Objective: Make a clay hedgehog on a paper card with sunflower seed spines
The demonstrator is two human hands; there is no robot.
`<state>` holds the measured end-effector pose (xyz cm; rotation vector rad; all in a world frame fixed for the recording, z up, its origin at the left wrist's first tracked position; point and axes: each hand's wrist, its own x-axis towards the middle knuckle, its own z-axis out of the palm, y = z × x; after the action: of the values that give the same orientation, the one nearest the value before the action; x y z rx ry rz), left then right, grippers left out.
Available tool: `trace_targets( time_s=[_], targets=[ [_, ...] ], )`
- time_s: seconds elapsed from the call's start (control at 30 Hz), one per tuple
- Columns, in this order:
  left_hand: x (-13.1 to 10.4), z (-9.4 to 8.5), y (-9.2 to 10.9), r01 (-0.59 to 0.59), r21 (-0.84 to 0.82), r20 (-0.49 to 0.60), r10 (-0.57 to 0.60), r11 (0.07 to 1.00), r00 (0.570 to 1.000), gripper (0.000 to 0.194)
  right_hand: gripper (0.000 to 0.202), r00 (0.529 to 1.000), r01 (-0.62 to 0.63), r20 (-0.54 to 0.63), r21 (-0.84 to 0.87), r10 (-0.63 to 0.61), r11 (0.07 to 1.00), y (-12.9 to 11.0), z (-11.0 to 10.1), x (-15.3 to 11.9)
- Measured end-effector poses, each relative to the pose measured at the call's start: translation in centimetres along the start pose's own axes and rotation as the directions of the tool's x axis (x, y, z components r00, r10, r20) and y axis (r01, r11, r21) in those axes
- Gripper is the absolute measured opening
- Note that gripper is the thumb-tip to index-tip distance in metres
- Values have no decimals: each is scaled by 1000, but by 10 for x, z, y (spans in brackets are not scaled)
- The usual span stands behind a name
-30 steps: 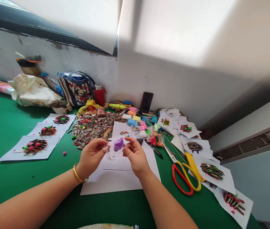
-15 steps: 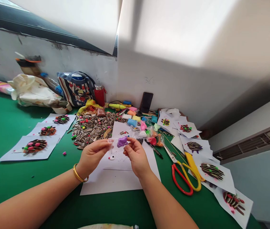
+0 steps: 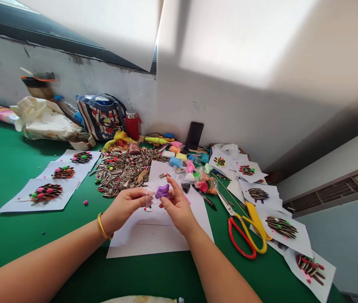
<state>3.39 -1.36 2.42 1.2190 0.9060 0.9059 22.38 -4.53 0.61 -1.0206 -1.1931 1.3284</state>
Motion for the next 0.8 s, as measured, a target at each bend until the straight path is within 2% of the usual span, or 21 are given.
trace_targets(
  time_s=[0.13, 0.47, 0.57, 0.7, 0.8],
  targets=[
    [1, -1, 0, -27, 37, -6, 27, 999, 1000, 31, 56, 998, 30, 66, -80, -25, 996, 2, -1, 1],
    [1, -1, 1, -117, 188, 78, 104, 975, 992, 25, 24, 995, 105, 26, -273, -101, 956, -2, -1, 3],
    [2, -3, -1, -112, 191, 87, 97, 975, 992, 27, 25, 995, 101, 26, -276, -98, 956, -1, -1, 3],
    [2, -4, -3, -134, 223, 88, 117, 966, 989, 31, 40, 994, 105, 34, -293, -100, 950, 1, 0, 2],
    [0, -2, -1, -167, 255, 115, 141, 952, 983, 31, 37, 994, 111, 26, -320, -108, 941, 4, 1, 1]
  ],
)
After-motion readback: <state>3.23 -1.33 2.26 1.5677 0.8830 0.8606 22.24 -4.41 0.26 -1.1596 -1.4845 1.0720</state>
